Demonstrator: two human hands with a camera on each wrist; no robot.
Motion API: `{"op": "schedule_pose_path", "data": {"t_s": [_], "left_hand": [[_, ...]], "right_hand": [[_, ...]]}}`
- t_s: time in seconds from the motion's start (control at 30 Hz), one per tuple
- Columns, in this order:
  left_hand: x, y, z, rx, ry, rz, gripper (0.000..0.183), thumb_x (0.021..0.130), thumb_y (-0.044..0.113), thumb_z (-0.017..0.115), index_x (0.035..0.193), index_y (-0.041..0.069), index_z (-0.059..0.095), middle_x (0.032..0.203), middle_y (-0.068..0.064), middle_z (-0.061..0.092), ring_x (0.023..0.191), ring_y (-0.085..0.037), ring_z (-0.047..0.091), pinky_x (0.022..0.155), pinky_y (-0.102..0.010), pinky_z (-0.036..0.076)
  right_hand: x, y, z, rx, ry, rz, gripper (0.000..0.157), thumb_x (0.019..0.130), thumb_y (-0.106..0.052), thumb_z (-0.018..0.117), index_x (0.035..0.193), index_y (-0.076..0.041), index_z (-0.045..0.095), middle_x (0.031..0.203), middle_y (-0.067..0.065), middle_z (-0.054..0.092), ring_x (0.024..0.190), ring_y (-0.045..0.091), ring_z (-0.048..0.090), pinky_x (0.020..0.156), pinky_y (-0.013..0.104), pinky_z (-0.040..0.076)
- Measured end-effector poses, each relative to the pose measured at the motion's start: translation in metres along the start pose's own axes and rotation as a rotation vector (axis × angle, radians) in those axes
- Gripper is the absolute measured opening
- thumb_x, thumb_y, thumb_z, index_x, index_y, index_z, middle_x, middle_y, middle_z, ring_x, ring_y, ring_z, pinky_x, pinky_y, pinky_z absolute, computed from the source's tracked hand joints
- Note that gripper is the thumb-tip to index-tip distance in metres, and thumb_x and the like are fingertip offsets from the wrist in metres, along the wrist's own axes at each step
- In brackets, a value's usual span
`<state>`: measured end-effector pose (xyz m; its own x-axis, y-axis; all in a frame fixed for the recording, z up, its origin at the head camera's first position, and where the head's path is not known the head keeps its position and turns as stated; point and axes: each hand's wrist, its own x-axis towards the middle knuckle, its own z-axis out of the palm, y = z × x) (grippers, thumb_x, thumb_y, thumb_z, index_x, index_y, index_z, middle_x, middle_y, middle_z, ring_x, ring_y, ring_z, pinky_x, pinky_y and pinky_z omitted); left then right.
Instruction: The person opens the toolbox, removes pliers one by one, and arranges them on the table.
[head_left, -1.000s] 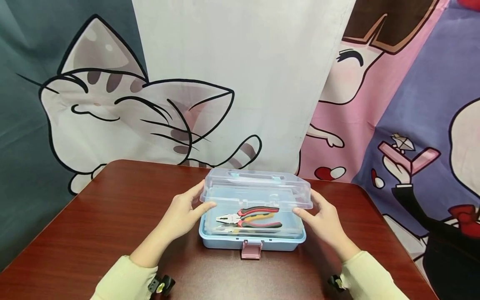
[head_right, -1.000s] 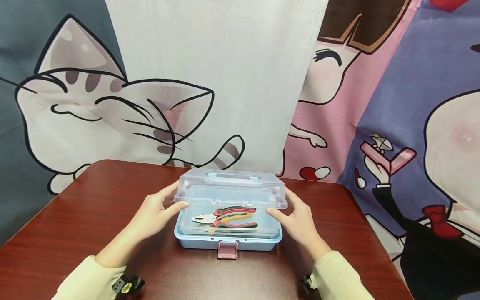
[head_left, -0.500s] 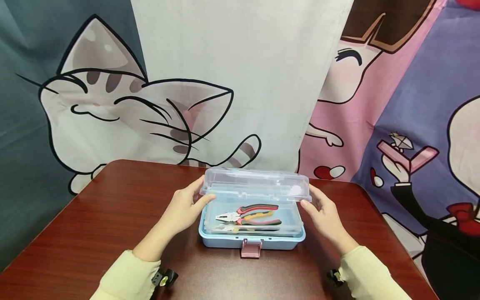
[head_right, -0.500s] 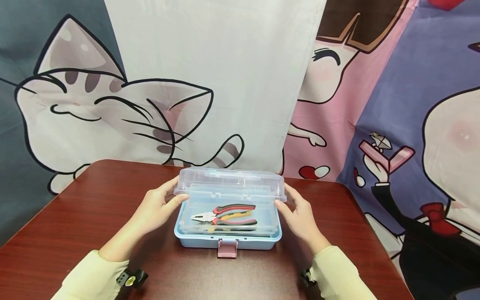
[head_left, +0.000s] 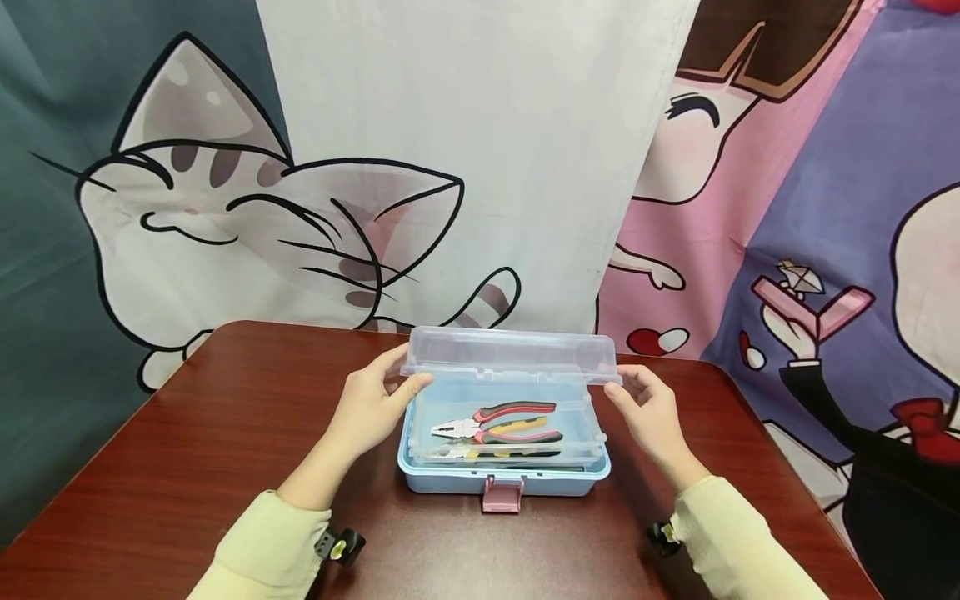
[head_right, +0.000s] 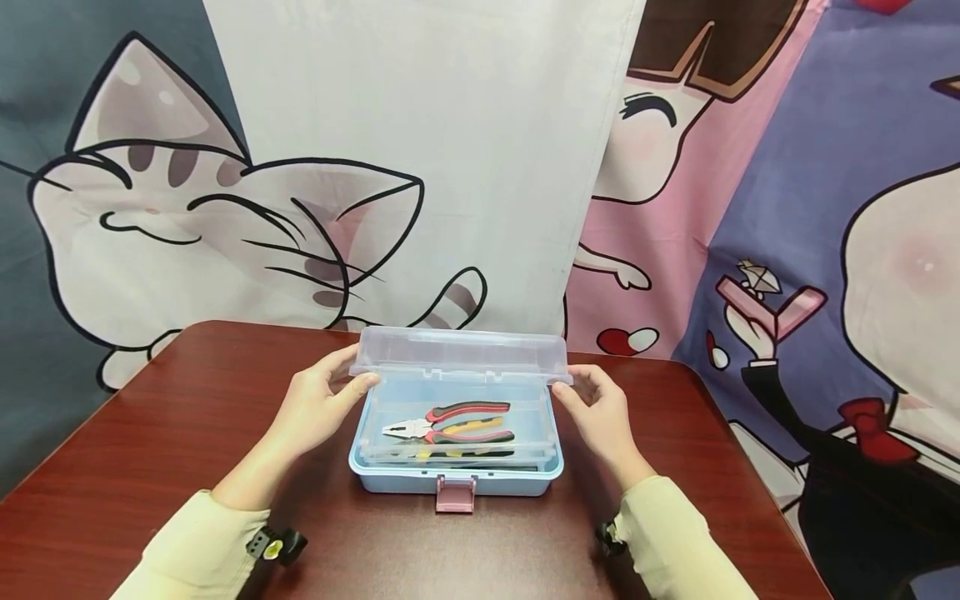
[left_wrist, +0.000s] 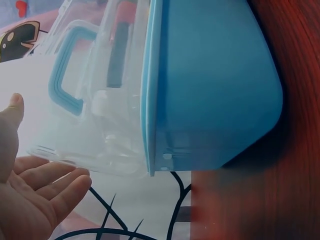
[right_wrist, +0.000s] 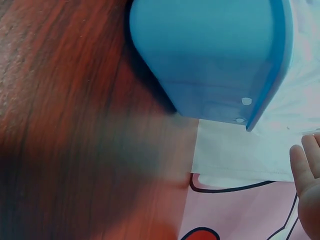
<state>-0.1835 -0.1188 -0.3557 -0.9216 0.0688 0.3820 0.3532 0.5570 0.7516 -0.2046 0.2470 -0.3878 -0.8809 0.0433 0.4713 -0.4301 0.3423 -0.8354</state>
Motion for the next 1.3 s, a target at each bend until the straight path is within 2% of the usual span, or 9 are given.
{"op": "schedule_pose_path", "data": {"t_s": [0.33,0.53,0.77,1.0,1.17,1.3], "left_hand": [[0.006,0.001,0.005,-0.021,0.028,-0.08,0.06,0.087,0.045,0.063,0.134,0.01,0.051,0.122,-0.014,0.064,0.106,-0.025,0.063,0.087,-0.043,0.054],[0.012,0.0,0.009,-0.071,0.032,-0.11,0.059,0.088,0.043,0.063,0.133,0.007,0.051,0.126,-0.014,0.061,0.113,-0.025,0.06,0.092,-0.044,0.052],[0.019,0.0,0.009,-0.095,-0.003,-0.168,0.063,0.09,0.045,0.06,0.137,0.006,0.046,0.132,-0.016,0.055,0.114,-0.029,0.059,0.094,-0.044,0.051],[0.025,0.0,0.005,-0.041,0.007,-0.19,0.063,0.088,0.049,0.06,0.133,0.006,0.05,0.121,-0.016,0.062,0.111,-0.028,0.061,0.091,-0.045,0.052],[0.032,0.003,0.002,-0.017,0.014,-0.171,0.063,0.088,0.052,0.058,0.13,0.005,0.053,0.118,-0.017,0.064,0.108,-0.027,0.062,0.091,-0.045,0.051],[0.036,0.006,0.001,-0.009,0.0,-0.184,0.063,0.088,0.053,0.057,0.127,0.004,0.055,0.118,-0.016,0.064,0.107,-0.027,0.063,0.09,-0.045,0.051]], "right_hand": [[0.007,-0.001,0.001,0.037,0.019,0.06,0.02,0.087,-0.003,0.064,0.102,0.008,0.06,0.085,-0.021,0.066,0.082,-0.004,0.062,0.076,0.01,0.051],[0.012,-0.005,0.0,0.084,0.001,0.074,0.019,0.088,-0.003,0.062,0.1,0.011,0.058,0.082,-0.013,0.067,0.075,0.0,0.065,0.074,0.014,0.054],[0.014,-0.006,-0.001,0.058,0.002,0.106,0.01,0.088,-0.013,0.065,0.093,-0.004,0.062,0.082,-0.013,0.066,0.074,0.002,0.065,0.075,0.013,0.054],[0.02,-0.009,-0.001,0.029,-0.005,0.128,0.005,0.088,-0.014,0.066,0.091,-0.011,0.063,0.081,-0.014,0.065,0.075,0.004,0.065,0.074,0.013,0.054],[0.027,-0.014,-0.001,0.019,-0.013,0.145,0.013,0.09,-0.016,0.064,0.094,-0.004,0.061,0.08,-0.016,0.063,0.074,0.001,0.064,0.074,0.015,0.055],[0.03,-0.016,-0.001,-0.001,-0.022,0.193,0.023,0.09,-0.023,0.064,0.096,-0.001,0.059,0.083,-0.012,0.062,0.074,0.0,0.064,0.073,0.015,0.055]]}}
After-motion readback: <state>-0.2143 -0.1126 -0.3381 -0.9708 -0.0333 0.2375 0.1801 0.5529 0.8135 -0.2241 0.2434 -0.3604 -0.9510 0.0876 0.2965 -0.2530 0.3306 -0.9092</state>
